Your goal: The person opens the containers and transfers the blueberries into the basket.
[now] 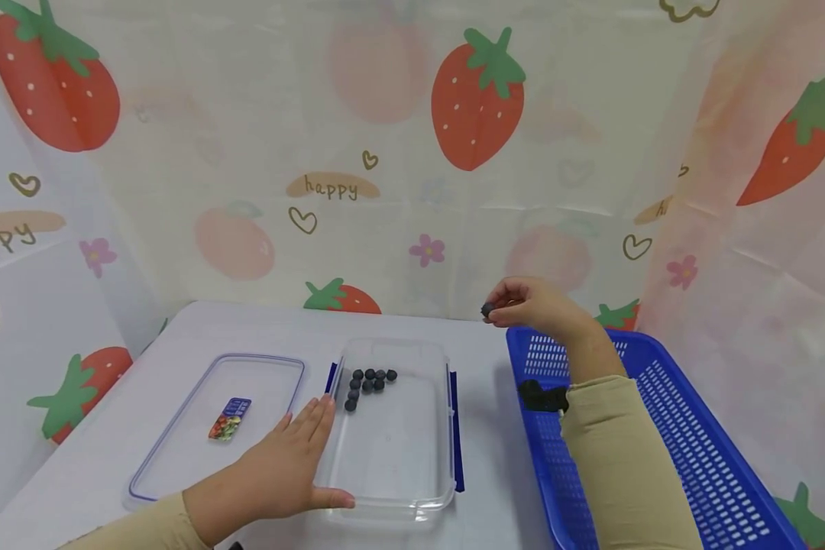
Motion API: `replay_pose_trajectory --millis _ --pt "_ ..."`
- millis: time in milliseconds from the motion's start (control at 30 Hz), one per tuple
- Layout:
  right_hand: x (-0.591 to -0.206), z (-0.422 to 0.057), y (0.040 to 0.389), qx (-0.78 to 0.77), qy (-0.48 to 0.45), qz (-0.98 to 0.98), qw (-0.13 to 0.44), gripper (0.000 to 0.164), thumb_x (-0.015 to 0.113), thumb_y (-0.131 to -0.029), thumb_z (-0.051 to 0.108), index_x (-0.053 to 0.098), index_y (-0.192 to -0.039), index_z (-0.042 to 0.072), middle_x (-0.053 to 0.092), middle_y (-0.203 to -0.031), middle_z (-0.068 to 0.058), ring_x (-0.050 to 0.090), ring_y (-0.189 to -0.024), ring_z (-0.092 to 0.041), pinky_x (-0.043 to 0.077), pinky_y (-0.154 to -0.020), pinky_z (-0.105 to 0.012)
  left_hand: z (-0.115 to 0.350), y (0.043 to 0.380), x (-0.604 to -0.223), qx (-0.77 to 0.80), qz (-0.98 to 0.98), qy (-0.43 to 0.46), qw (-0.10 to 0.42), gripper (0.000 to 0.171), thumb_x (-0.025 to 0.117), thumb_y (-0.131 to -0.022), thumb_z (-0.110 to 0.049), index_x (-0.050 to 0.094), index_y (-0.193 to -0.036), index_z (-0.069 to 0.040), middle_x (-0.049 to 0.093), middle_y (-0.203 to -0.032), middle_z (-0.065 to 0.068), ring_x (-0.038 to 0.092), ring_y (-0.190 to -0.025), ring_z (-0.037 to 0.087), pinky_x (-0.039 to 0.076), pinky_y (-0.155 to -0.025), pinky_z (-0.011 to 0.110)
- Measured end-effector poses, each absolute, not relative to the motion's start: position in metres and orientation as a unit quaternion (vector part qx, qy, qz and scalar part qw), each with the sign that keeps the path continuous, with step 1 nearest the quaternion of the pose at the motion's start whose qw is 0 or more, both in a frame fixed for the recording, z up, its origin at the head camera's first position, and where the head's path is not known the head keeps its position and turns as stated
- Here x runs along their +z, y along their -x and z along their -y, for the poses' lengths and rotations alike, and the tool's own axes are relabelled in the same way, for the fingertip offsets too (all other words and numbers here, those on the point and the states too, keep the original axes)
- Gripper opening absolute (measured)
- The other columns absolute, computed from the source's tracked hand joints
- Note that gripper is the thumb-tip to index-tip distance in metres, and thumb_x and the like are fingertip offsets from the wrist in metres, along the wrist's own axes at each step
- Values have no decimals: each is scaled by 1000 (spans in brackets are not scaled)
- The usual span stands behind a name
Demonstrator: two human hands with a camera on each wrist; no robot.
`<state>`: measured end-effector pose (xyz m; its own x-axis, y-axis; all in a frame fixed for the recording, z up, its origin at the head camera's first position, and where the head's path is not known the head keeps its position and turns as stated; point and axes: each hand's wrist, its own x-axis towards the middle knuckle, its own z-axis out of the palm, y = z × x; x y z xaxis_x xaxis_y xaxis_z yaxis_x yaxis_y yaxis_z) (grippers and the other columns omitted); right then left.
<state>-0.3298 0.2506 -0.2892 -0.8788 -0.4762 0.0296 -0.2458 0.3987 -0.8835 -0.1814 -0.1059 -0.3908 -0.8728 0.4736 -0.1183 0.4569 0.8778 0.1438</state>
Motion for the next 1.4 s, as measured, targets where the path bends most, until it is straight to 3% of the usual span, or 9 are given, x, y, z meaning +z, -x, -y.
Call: replay_pose_trajectory --millis 300,533,800,1000,1400 --pt "-295 -303 316 -475 197 -855 75 28 65 -85 12 53 -102 -7 63 -91 -6 63 -84 -16 52 -77 -28 106 181 -389 65 -964 -247 75 123 35 -64 -87 13 -144 4 9 -150 21 7 -138 34 17 -107 53" --pt "-311 -337 305 -471 186 -859 76 28 63 -87 12 52 -103 -9 65 -91 -10 64 -83 -14 52 -75 -26 106 180 -392 70 -966 -238 73 122 41 -65 -85 12 -144 3 9 -151 20 7 -138 33 17 -106 55" --pt "-328 -370 294 -505 219 -833 57 18 54 -90 0 50 -101 -14 66 -90 -2 64 -85 -10 52 -74 -24 106 179 -390 60 -968 -235 70 124 39 -63 -87 14 -144 4 11 -150 20 10 -138 32 19 -105 57" --pt "-341 -384 291 -514 188 -833 76 16 54 -90 2 51 -101 -9 64 -91 -2 64 -85 -11 52 -75 -24 107 178 -388 55 -970 -230 64 127 37 -60 -89 14 -144 4 12 -150 20 11 -138 33 18 -105 56" --pt "-355 -397 292 -514 136 -840 112 23 54 -91 3 48 -105 -13 61 -91 -4 63 -88 -12 51 -77 -25 106 177 -384 64 -970 -225 70 127 39 -60 -88 17 -143 5 14 -150 21 12 -138 34 19 -106 53"
